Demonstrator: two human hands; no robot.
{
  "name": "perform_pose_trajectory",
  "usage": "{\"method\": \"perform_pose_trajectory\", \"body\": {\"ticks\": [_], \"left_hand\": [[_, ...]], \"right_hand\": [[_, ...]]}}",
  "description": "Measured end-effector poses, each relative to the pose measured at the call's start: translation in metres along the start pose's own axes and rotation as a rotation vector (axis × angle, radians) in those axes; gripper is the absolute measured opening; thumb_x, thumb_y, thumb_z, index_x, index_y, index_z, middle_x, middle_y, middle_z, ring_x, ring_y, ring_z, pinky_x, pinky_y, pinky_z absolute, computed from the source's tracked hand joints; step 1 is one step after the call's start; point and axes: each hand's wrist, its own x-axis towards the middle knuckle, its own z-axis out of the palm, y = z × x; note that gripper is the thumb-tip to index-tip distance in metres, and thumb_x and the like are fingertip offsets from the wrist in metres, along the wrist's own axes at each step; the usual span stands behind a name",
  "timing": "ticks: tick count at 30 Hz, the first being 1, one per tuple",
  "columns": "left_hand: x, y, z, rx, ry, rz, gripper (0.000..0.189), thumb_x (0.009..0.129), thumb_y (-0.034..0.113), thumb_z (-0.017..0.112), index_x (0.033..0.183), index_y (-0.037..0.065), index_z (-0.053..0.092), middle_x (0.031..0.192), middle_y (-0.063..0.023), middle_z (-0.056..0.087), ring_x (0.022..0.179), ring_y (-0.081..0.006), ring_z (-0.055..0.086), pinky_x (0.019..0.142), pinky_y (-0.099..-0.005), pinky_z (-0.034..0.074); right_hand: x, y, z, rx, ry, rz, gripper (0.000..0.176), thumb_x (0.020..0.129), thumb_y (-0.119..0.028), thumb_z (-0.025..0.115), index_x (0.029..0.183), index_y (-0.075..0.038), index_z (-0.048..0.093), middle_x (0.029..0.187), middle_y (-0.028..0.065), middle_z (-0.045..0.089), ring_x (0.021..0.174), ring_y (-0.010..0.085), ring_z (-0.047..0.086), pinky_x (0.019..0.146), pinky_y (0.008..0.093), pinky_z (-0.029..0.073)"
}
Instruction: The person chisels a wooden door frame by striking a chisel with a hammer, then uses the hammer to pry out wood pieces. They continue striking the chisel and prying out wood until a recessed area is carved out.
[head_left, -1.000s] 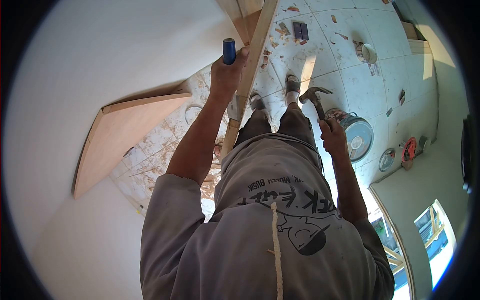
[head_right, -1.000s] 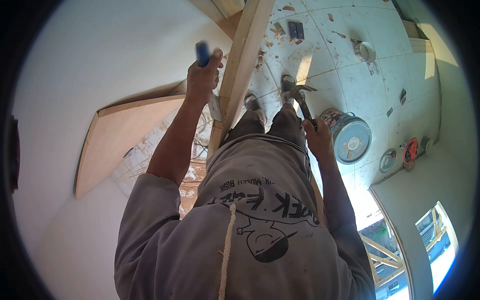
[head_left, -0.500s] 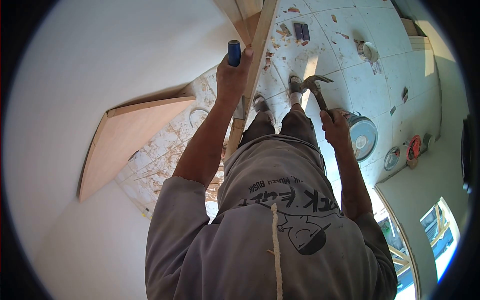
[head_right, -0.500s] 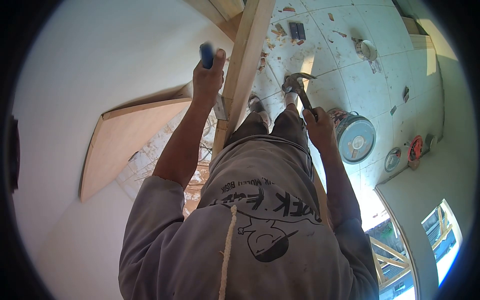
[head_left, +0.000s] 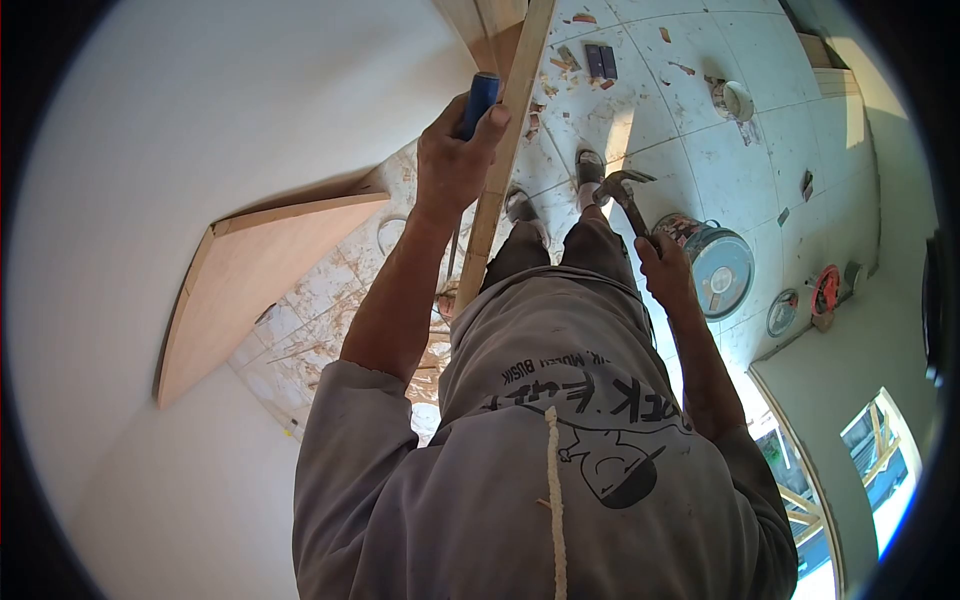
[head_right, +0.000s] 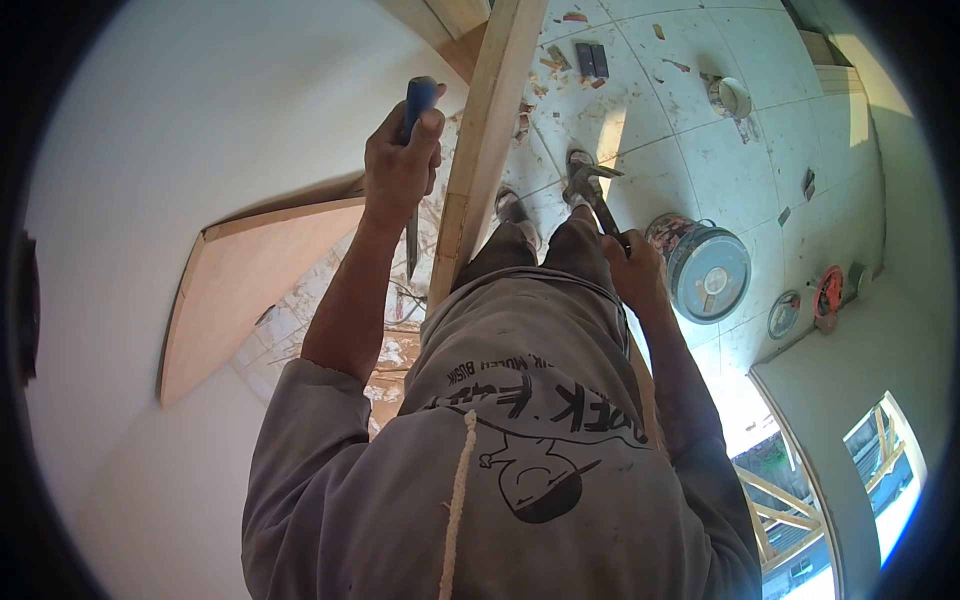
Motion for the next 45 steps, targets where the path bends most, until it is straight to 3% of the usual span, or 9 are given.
{"method": "perform_pose_trajectory", "body": {"ticks": [2,5,10,13,19,23,27,38,45], "left_hand": [[0.008,0.002,-0.005,-0.022,0.005,0.088,0.063,0.092,0.055,0.052,0.119,-0.001,0.059,0.058,0.0018,0.044,0.040,-0.0022,0.035,0.037,-0.0200,0.029],[0.017,0.002,-0.020,-0.346,0.100,-0.106,0.069,0.093,0.060,0.045,0.119,-0.003,0.058,0.055,0.0040,0.038,0.039,-0.0043,0.032,0.037,-0.0199,0.025],[0.020,-0.014,-0.020,-0.345,0.002,-0.095,0.048,0.089,0.045,0.064,0.107,0.000,0.059,0.062,0.0043,0.043,0.048,-0.0049,0.041,0.044,-0.0214,0.033],[0.025,-0.017,-0.012,-0.532,0.007,-0.184,0.046,0.088,0.046,0.065,0.101,0.002,0.058,0.060,0.0051,0.042,0.046,-0.0042,0.039,0.042,-0.0210,0.031],[0.038,-0.024,0.005,-0.519,-0.236,-0.337,0.045,0.083,0.048,0.071,0.073,0.008,0.053,0.049,0.0070,0.036,0.036,-0.0037,0.031,0.036,-0.0214,0.026],[0.043,-0.027,0.017,-0.230,-0.182,-0.324,0.049,0.081,0.049,0.073,0.058,0.014,0.047,0.046,0.0050,0.040,0.034,-0.0056,0.035,0.034,-0.0234,0.026],[0.037,-0.030,0.018,-0.271,-0.158,-0.323,0.048,0.082,0.045,0.073,0.059,0.017,0.042,0.045,0.0070,0.034,0.033,-0.0054,0.030,0.033,-0.0237,0.023],[0.026,-0.030,0.021,-0.249,-0.128,-0.269,0.046,0.079,0.048,0.076,0.080,0.003,0.067,0.059,0.0049,0.051,0.052,-0.0044,0.042,0.047,-0.0240,0.034],[0.021,-0.031,0.019,-0.258,-0.114,-0.238,0.040,0.081,0.042,0.075,0.078,0.003,0.066,0.061,0.0040,0.053,0.054,-0.0048,0.044,0.049,-0.0237,0.036]], "right_hand": [[0.001,0.001,0.000,0.006,0.000,-0.009,0.042,0.087,-0.038,0.058,0.097,0.003,0.062,0.089,0.0248,0.066,0.088,0.0400,0.064,0.079,0.0461,0.047],[0.001,-0.003,0.000,-0.006,-0.001,-0.029,0.043,0.087,-0.039,0.058,0.099,0.003,0.062,0.089,0.0253,0.065,0.088,0.0407,0.064,0.079,0.0465,0.047],[0.000,-0.005,0.000,0.019,0.004,-0.040,0.043,0.088,-0.039,0.059,0.098,0.002,0.061,0.091,0.0267,0.064,0.089,0.0420,0.063,0.078,0.0472,0.047],[0.000,-0.005,0.001,0.022,0.005,-0.045,0.042,0.088,-0.038,0.059,0.097,0.003,0.060,0.090,0.0275,0.064,0.088,0.0429,0.063,0.077,0.0474,0.048],[-0.004,-0.008,-0.003,0.030,-0.007,-0.037,0.044,0.088,-0.039,0.059,0.097,0.003,0.060,0.089,0.0281,0.063,0.087,0.0437,0.063,0.076,0.0479,0.048],[-0.003,-0.004,-0.002,0.007,0.008,-0.049,0.044,0.088,-0.040,0.059,0.097,0.003,0.060,0.089,0.0279,0.063,0.086,0.0436,0.063,0.076,0.0481,0.047],[-0.003,-0.004,-0.004,-0.002,0.012,-0.047,0.044,0.088,-0.040,0.058,0.098,0.003,0.060,0.087,0.0271,0.063,0.084,0.0429,0.063,0.074,0.0479,0.047],[0.000,-0.023,-0.007,-0.003,0.001,-0.041,0.041,0.088,-0.038,0.058,0.096,0.002,0.061,0.083,0.0258,0.064,0.082,0.0425,0.063,0.074,0.0475,0.047],[-0.007,-0.048,-0.018,0.107,-0.019,-0.026,0.037,0.088,-0.035,0.058,0.089,0.002,0.060,0.075,0.0193,0.064,0.071,0.0297,0.065,0.067,0.0402,0.048]]}}
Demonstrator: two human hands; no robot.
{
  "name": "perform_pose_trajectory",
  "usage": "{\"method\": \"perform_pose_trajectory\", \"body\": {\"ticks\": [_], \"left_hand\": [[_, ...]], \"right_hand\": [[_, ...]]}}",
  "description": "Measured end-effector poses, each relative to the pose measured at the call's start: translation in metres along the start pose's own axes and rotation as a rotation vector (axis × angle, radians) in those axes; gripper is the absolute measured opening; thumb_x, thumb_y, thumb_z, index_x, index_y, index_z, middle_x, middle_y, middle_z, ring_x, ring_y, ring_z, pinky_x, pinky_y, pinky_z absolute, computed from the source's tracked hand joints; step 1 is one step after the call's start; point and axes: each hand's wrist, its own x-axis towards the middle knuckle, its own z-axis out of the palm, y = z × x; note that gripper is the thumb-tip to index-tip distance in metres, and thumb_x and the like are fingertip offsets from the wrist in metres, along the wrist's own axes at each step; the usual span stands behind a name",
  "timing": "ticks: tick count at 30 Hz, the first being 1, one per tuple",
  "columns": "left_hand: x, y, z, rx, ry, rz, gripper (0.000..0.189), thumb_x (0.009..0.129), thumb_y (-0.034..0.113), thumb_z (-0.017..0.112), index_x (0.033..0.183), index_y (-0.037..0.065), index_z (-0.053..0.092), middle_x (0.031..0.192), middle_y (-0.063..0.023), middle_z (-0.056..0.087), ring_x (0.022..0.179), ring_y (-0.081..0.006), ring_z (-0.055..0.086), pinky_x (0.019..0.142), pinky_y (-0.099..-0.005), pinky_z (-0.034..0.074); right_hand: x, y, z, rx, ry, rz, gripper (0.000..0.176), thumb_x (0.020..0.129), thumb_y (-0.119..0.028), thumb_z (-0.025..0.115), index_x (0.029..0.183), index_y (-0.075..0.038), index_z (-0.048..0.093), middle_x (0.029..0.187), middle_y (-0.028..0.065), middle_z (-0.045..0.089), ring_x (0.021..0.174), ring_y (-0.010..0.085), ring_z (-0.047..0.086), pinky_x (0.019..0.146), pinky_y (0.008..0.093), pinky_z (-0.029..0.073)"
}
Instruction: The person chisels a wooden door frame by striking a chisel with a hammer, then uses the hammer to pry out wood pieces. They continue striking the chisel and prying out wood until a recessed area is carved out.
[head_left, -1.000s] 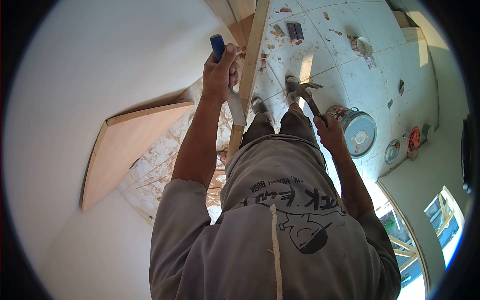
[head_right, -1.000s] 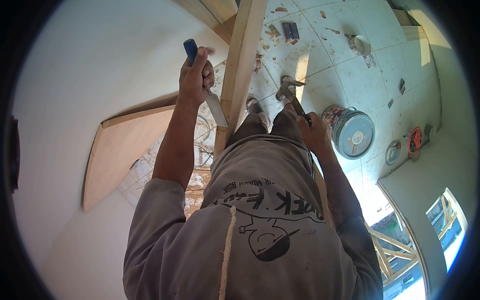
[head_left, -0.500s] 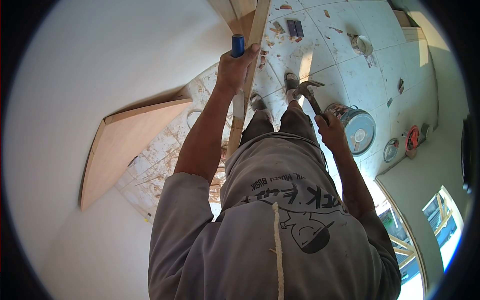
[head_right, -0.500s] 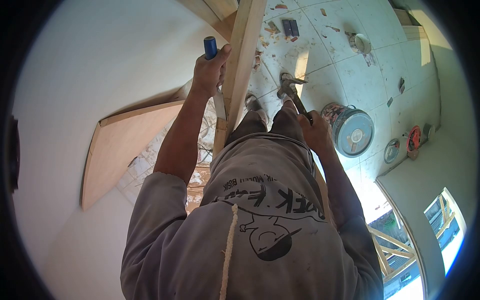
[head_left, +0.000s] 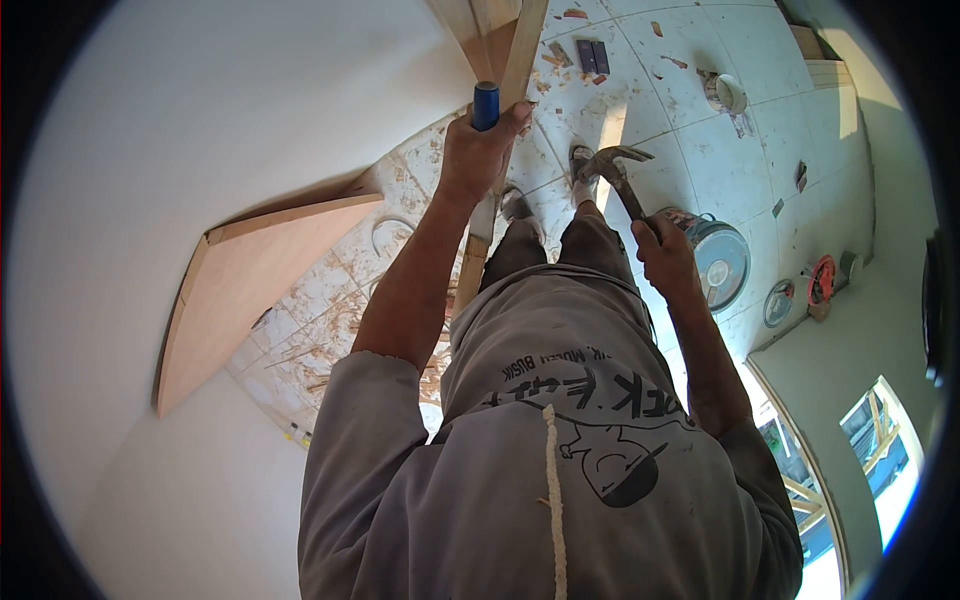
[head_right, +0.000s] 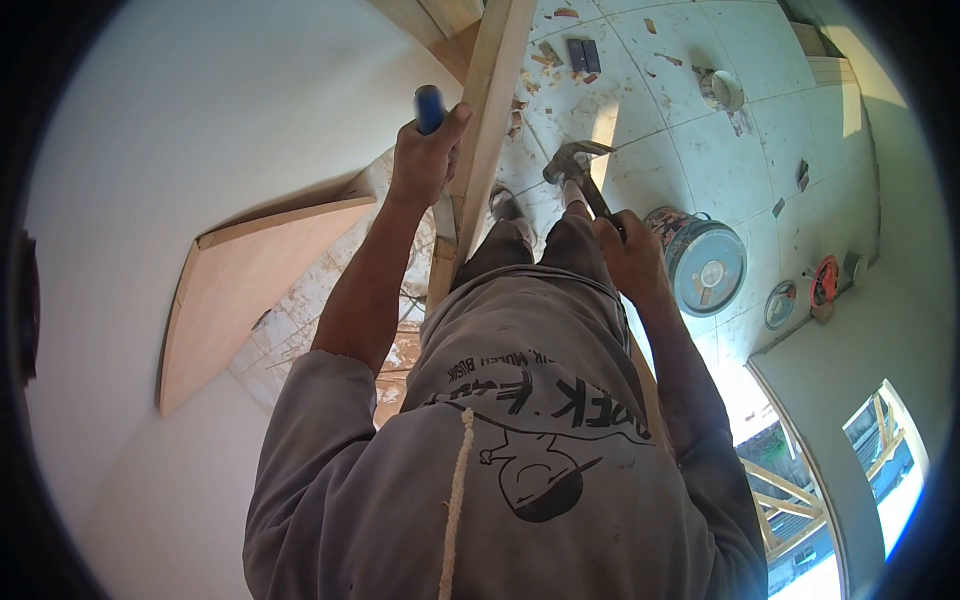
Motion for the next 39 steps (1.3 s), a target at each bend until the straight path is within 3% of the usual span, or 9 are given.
{"method": "perform_pose_trajectory", "body": {"ticks": [19,24,26,28,30,32,34,36,39], "left_hand": [[0.009,0.001,0.017,0.158,0.086,0.056,0.036,0.080,0.033,0.074,0.073,0.000,0.063,0.064,-0.0030,0.061,0.059,-0.0090,0.056,0.057,-0.0254,0.045],[0.007,-0.001,0.023,0.184,0.073,0.135,0.029,0.079,0.026,0.072,0.073,-0.001,0.064,0.063,-0.0031,0.062,0.058,-0.0082,0.056,0.057,-0.0255,0.046],[0.012,-0.006,0.026,0.217,0.101,0.146,0.037,0.083,0.025,0.072,0.060,0.009,0.049,0.054,0.0059,0.042,0.046,-0.0030,0.038,0.042,-0.0247,0.030],[0.011,-0.008,0.024,0.183,0.105,0.116,0.035,0.083,0.023,0.071,0.060,0.008,0.049,0.054,0.0057,0.042,0.046,-0.0032,0.038,0.042,-0.0248,0.030],[0.015,-0.007,0.023,0.142,0.120,0.089,0.034,0.084,0.021,0.070,0.060,0.007,0.049,0.054,0.0055,0.042,0.047,-0.0033,0.039,0.042,-0.0249,0.031],[0.016,-0.008,0.020,0.217,0.121,0.126,0.032,0.083,0.020,0.070,0.061,0.008,0.050,0.054,0.0058,0.043,0.046,-0.0033,0.039,0.042,-0.0246,0.031],[0.024,-0.014,0.022,0.270,0.089,0.181,0.031,0.083,0.020,0.070,0.061,0.008,0.051,0.054,0.0058,0.043,0.045,-0.0030,0.040,0.042,-0.0244,0.031],[0.027,-0.018,0.025,0.327,0.040,0.238,0.031,0.082,0.020,0.070,0.061,0.008,0.051,0.054,0.0058,0.043,0.045,-0.0028,0.040,0.041,-0.0242,0.031],[0.025,-0.009,0.026,0.167,0.079,0.043,0.030,0.082,0.020,0.070,0.062,0.008,0.052,0.055,0.0058,0.044,0.045,-0.0035,0.040,0.042,-0.0250,0.032]], "right_hand": [[-0.006,-0.107,-0.055,0.260,0.093,-0.275,0.026,0.093,-0.025,0.054,0.091,0.000,0.061,0.058,0.0034,0.051,0.053,0.0080,0.045,0.050,0.0268,0.037],[0.024,-0.138,-0.069,0.099,0.112,-0.460,0.029,0.096,-0.031,0.051,0.095,-0.004,0.062,0.060,0.0049,0.050,0.055,0.0124,0.048,0.055,0.0306,0.042],[0.039,-0.143,-0.071,-0.026,0.106,-0.568,0.030,0.096,-0.033,0.051,0.097,-0.005,0.062,0.061,0.0061,0.050,0.056,0.0140,0.050,0.057,0.0325,0.044],[0.046,-0.147,-0.076,-0.273,-0.015,-0.598,0.033,0.096,-0.035,0.050,0.098,-0.005,0.063,0.064,0.0099,0.053,0.060,0.0168,0.057,0.061,0.0353,0.046],[0.048,-0.157,-0.086,-0.333,-0.036,-0.588,0.033,0.096,-0.036,0.049,0.098,-0.005,0.063,0.071,0.0123,0.059,0.067,0.0207,0.062,0.063,0.0348,0.048],[0.040,-0.178,-0.094,-0.153,-0.057,-0.246,0.033,0.097,-0.035,0.048,0.098,-0.006,0.063,0.079,0.0142,0.062,0.074,0.0262,0.063,0.066,0.0334,0.049],[0.054,-0.166,-0.084,-0.057,0.055,-0.519,0.035,0.097,-0.035,0.046,0.096,-0.005,0.063,0.079,0.0124,0.063,0.072,0.0250,0.063,0.064,0.0337,0.050],[0.063,-0.159,-0.078,-0.435,0.070,-0.870,0.035,0.097,-0.035,0.045,0.098,-0.005,0.062,0.074,0.0099,0.061,0.065,0.0196,0.062,0.060,0.0356,0.049],[0.071,-0.160,-0.084,-0.297,-0.057,-0.551,0.032,0.097,-0.036,0.047,0.099,-0.008,0.061,0.059,0.0019,0.049,0.047,0.0103,0.047,0.044,0.0297,0.039]]}}
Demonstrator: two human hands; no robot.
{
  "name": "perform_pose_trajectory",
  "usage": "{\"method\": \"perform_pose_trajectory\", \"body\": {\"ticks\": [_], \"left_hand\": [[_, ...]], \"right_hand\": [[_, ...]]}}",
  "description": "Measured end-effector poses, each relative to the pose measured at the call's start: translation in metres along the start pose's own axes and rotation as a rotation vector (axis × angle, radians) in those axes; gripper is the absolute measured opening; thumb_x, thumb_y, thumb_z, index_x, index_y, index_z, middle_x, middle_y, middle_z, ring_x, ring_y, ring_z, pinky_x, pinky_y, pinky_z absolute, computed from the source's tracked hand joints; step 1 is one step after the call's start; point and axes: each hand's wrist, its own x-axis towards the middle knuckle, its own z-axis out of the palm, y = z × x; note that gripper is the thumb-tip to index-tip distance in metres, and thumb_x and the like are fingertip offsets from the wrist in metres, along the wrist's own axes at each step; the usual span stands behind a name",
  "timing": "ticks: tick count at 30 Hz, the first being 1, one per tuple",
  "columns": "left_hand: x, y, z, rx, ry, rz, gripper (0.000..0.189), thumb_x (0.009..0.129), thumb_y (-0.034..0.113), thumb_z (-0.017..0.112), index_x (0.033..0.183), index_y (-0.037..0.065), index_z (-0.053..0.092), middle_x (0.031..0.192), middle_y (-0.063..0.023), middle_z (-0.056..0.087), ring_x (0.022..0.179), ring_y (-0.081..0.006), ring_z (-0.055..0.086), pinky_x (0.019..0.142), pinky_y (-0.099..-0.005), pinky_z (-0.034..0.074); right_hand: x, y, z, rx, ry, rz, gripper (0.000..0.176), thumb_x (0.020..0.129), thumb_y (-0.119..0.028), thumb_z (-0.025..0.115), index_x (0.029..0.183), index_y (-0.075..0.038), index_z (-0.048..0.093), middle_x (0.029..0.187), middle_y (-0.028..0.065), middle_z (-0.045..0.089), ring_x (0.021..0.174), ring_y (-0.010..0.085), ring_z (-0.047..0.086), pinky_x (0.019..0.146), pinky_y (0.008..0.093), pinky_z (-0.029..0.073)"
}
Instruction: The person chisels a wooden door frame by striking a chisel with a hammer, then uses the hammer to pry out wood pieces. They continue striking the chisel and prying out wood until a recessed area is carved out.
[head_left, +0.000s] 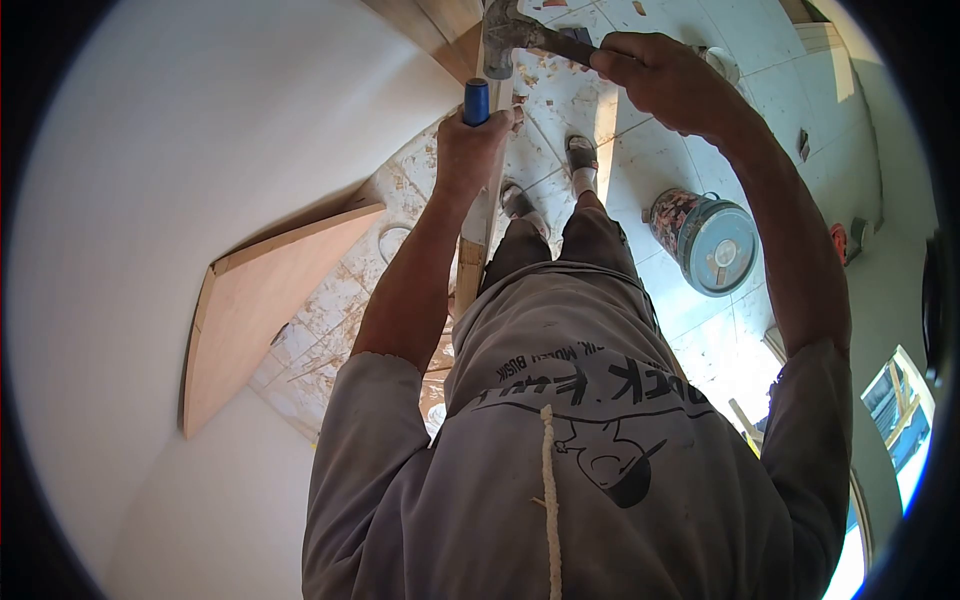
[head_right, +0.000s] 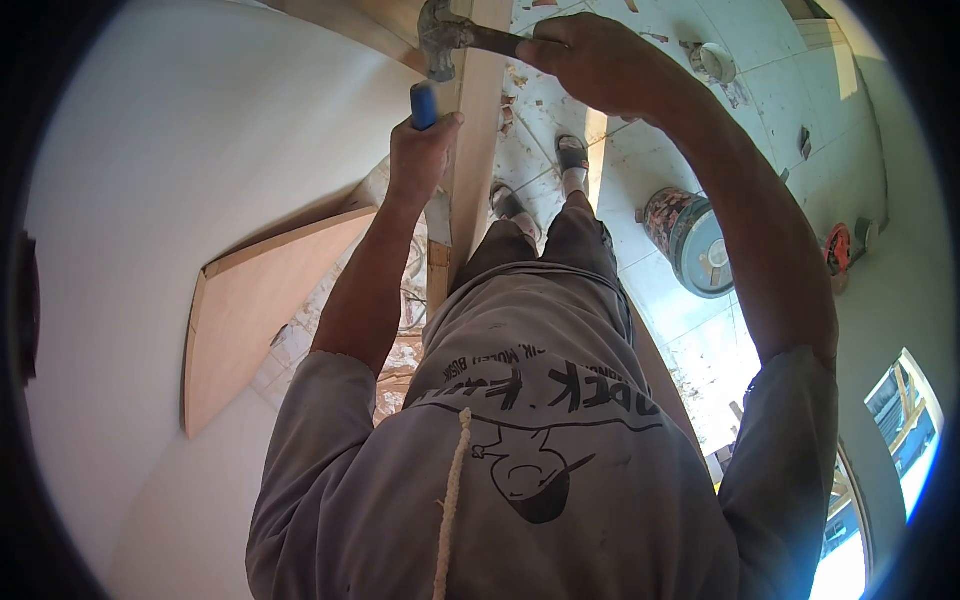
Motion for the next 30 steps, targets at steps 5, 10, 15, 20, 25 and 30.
{"method": "perform_pose_trajectory", "body": {"ticks": [5,10,15,20,25,30], "left_hand": [[0.010,-0.012,-0.001,0.111,0.053,0.032,0.031,0.080,0.022,0.071,0.061,0.008,0.050,0.055,0.0060,0.043,0.048,-0.0033,0.039,0.043,-0.0254,0.031],[0.013,-0.012,0.001,0.038,0.050,0.017,0.032,0.080,0.021,0.071,0.060,0.009,0.049,0.054,0.0062,0.043,0.048,-0.0029,0.038,0.043,-0.0257,0.030],[0.015,-0.019,-0.001,0.042,0.042,-0.030,0.030,0.080,0.021,0.071,0.061,0.009,0.050,0.055,0.0066,0.043,0.047,-0.0031,0.038,0.043,-0.0260,0.030],[0.013,-0.013,-0.001,0.068,0.032,-0.039,0.028,0.080,0.021,0.070,0.062,0.009,0.052,0.055,0.0069,0.044,0.047,-0.0028,0.038,0.043,-0.0255,0.030],[0.012,-0.009,0.001,0.097,0.028,-0.049,0.030,0.078,0.025,0.067,0.065,0.001,0.055,0.054,-0.0023,0.052,0.049,-0.0091,0.047,0.049,-0.0307,0.041],[0.005,-0.012,0.004,0.230,0.066,-0.039,0.030,0.079,0.024,0.067,0.065,0.000,0.056,0.054,-0.0018,0.052,0.048,-0.0090,0.047,0.048,-0.0315,0.041]], "right_hand": [[0.010,-0.002,0.004,0.164,0.196,0.034,0.030,0.098,-0.037,0.046,0.097,-0.011,0.059,0.051,-0.0041,0.038,0.036,0.0038,0.035,0.034,0.0231,0.030],[0.016,-0.003,-0.006,0.005,-0.092,0.090,0.034,0.098,-0.038,0.045,0.095,-0.007,0.060,0.060,0.0050,0.050,0.047,0.0141,0.047,0.043,0.0314,0.039],[0.023,0.000,0.001,0.035,0.171,-0.096,0.030,0.098,-0.038,0.047,0.102,-0.011,0.060,0.050,-0.0027,0.041,0.035,0.0039,0.038,0.033,0.0241,0.031],[0.027,0.004,-0.002,0.029,-0.092,0.137,0.031,0.097,-0.038,0.047,0.101,-0.010,0.061,0.055,-0.0004,0.045,0.037,0.0060,0.040,0.034,0.0251,0.032],[0.031,0.006,0.006,0.162,0.160,-0.005,0.031,0.098,-0.039,0.046,0.099,-0.011,0.061,0.050,-0.0028,0.042,0.035,0.0060,0.036,0.033,0.0252,0.029],[0.028,0.013,0.010,-0.022,-0.150,0.013,0.033,0.098,-0.040,0.046,0.099,-0.010,0.060,0.052,-0.0025,0.042,0.035,0.0055,0.038,0.033,0.0248,0.031]]}}
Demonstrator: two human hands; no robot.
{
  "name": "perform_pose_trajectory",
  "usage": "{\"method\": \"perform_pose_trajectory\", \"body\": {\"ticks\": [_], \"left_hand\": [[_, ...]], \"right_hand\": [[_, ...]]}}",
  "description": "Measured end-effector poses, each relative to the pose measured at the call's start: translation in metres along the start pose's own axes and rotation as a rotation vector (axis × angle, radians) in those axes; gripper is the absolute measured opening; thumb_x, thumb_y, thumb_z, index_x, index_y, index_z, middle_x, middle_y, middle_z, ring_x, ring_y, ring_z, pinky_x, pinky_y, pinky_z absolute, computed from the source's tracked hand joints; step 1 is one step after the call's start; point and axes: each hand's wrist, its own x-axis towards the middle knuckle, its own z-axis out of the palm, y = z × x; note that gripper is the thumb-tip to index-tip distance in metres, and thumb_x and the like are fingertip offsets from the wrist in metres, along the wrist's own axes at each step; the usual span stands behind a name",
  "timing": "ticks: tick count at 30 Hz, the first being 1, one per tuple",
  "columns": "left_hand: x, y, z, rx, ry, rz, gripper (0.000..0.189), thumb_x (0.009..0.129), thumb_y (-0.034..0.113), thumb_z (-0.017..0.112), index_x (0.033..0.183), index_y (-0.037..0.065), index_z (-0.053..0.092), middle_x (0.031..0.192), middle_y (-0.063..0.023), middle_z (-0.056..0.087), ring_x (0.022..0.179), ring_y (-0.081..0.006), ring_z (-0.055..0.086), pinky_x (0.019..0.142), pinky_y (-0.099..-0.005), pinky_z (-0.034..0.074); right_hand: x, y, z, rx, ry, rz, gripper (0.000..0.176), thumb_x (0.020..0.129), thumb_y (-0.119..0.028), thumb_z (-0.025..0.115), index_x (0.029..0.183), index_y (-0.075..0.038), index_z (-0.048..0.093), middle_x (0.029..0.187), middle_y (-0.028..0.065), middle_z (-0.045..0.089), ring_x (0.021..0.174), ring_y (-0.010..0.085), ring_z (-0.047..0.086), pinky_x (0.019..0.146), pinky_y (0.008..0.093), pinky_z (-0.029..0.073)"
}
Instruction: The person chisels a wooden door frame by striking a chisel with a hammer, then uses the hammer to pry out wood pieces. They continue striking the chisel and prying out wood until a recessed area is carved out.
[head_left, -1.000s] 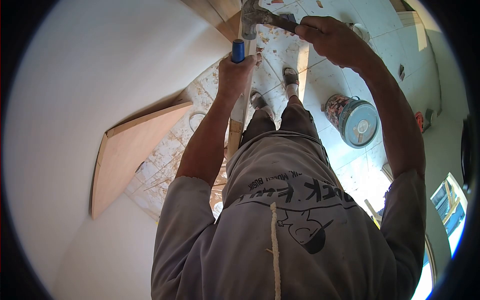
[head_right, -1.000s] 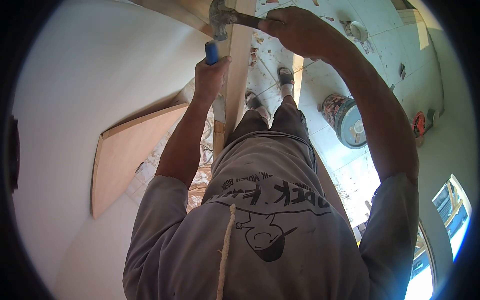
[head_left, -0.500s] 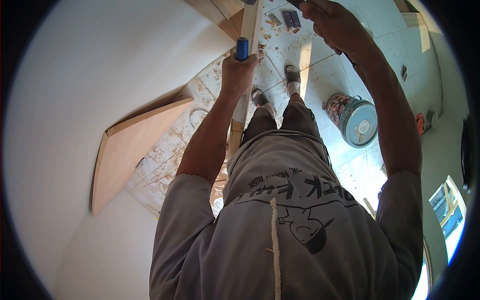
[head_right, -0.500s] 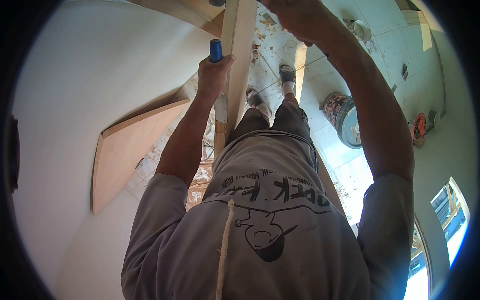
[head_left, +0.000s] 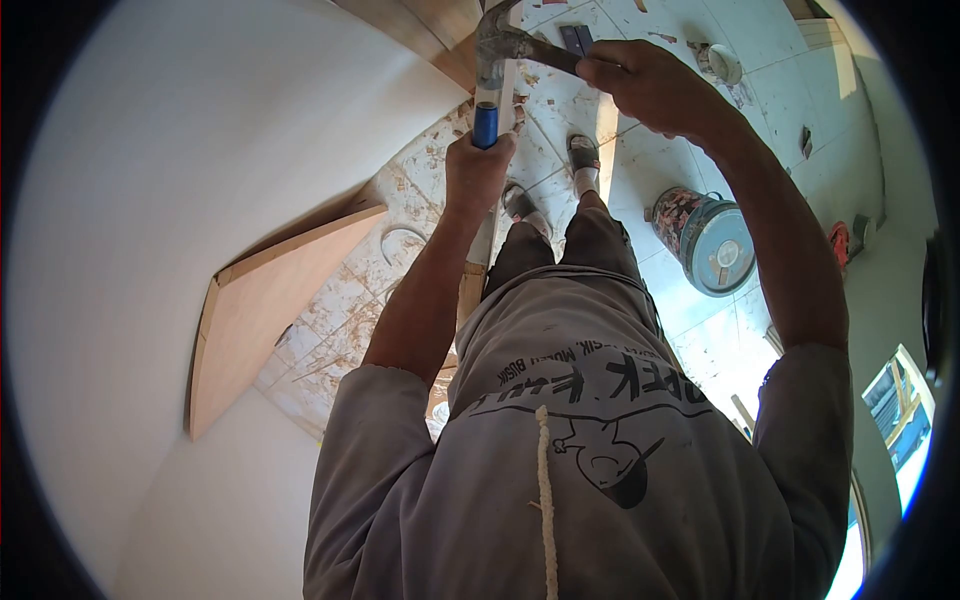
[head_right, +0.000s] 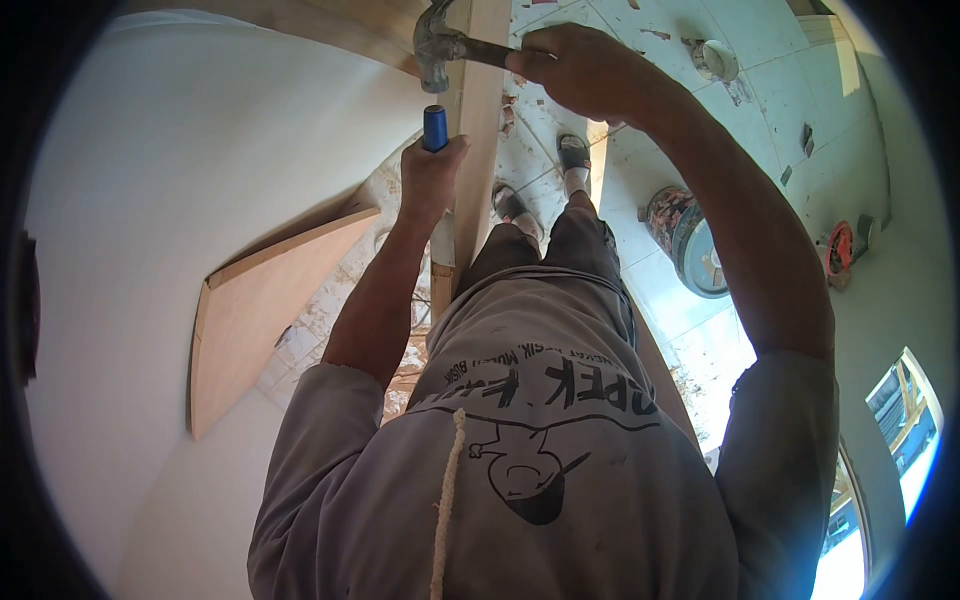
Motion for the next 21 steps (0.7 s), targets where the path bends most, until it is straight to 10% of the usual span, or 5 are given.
{"method": "perform_pose_trajectory", "body": {"ticks": [3,6,11,21], "left_hand": [[-0.004,-0.013,-0.008,-0.025,-0.024,-0.020,0.030,0.080,0.022,0.067,0.065,0.000,0.055,0.054,-0.0002,0.051,0.048,-0.0084,0.046,0.046,-0.0314,0.040],[-0.004,-0.027,-0.014,-0.019,0.065,0.392,0.028,0.082,0.017,0.066,0.062,0.005,0.051,0.050,0.0025,0.043,0.042,-0.0079,0.044,0.041,-0.0295,0.036],[-0.015,0.005,-0.034,-0.373,-0.010,-0.086,0.035,0.081,0.019,0.069,0.057,0.002,0.050,0.052,0.0025,0.046,0.049,-0.0046,0.041,0.045,-0.0277,0.037],[-0.017,0.000,-0.023,-0.337,0.007,0.019,0.031,0.083,0.018,0.069,0.060,0.011,0.050,0.051,0.0048,0.044,0.039,-0.0041,0.039,0.038,-0.0236,0.029]], "right_hand": [[-0.008,-0.020,-0.017,0.224,0.170,0.053,0.033,0.098,-0.039,0.045,0.096,-0.008,0.058,0.052,-0.0023,0.042,0.034,0.0041,0.036,0.033,0.0233,0.030],[-0.019,-0.034,-0.033,0.441,0.166,0.154,0.030,0.097,-0.032,0.048,0.082,-0.008,0.056,0.057,-0.0022,0.045,0.047,0.0091,0.042,0.043,0.0281,0.036],[-0.021,-0.015,-0.004,0.378,0.214,0.117,0.033,0.098,-0.037,0.045,0.093,-0.006,0.057,0.050,-0.0025,0.041,0.032,0.0042,0.031,0.032,0.0235,0.026],[-0.037,-0.029,0.000,0.334,0.287,0.123,0.030,0.096,-0.034,0.048,0.090,-0.007,0.058,0.050,-0.0026,0.040,0.035,0.0051,0.033,0.035,0.0249,0.028]]}}
